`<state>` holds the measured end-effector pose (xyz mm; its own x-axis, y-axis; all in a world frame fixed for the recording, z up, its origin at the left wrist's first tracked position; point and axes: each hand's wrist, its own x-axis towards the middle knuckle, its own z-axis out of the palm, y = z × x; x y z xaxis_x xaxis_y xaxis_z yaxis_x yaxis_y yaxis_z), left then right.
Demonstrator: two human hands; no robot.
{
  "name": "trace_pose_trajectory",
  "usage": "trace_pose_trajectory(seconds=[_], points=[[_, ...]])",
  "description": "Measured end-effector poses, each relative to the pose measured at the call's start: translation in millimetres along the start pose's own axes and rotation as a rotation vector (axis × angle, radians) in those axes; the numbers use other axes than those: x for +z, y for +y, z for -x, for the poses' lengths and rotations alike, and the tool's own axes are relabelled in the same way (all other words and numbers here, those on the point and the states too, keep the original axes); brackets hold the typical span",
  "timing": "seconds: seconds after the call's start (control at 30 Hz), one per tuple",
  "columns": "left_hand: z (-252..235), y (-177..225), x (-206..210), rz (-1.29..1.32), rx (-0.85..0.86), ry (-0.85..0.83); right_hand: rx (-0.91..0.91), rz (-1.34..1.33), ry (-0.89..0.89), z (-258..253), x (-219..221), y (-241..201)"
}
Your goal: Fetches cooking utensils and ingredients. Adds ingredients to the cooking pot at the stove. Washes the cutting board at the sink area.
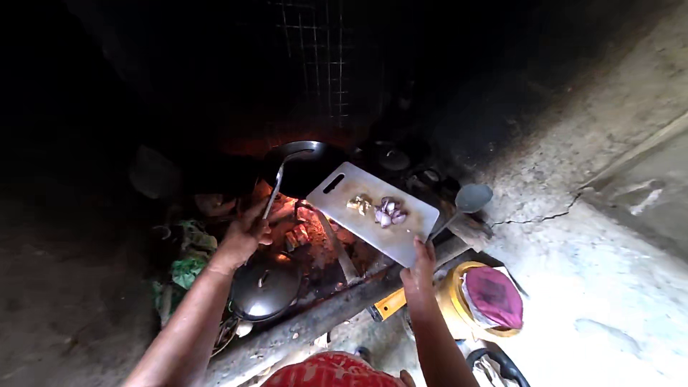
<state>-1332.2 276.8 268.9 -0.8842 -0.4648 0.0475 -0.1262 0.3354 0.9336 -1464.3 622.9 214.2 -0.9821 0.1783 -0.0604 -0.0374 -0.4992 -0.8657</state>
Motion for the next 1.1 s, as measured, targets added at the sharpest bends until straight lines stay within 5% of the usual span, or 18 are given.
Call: trace_pose_trajectory(seconds=[0.27,0.67,0.9,1.1], points=[[-67.6,24.3,45.6,-0.53,0.276,0.153,-0.103,-0.085,-0.136,-98.0,95.5,36.3],[-169.3,6.4,86.2,-0.51,0.063,0.046,-0.018,-0.086,-0.229,-176.4,162.3,70.5],[-192.3,2.0,75.1,-0.642,0.03,0.098,-0.071,0.099,-0.285,-183.6,192.9,75.0],[-207.3,-27.3,51.8,-0.704,-0.009,0.171,-0.202,0.002,-0.243,-214.7,215.2,94.4]])
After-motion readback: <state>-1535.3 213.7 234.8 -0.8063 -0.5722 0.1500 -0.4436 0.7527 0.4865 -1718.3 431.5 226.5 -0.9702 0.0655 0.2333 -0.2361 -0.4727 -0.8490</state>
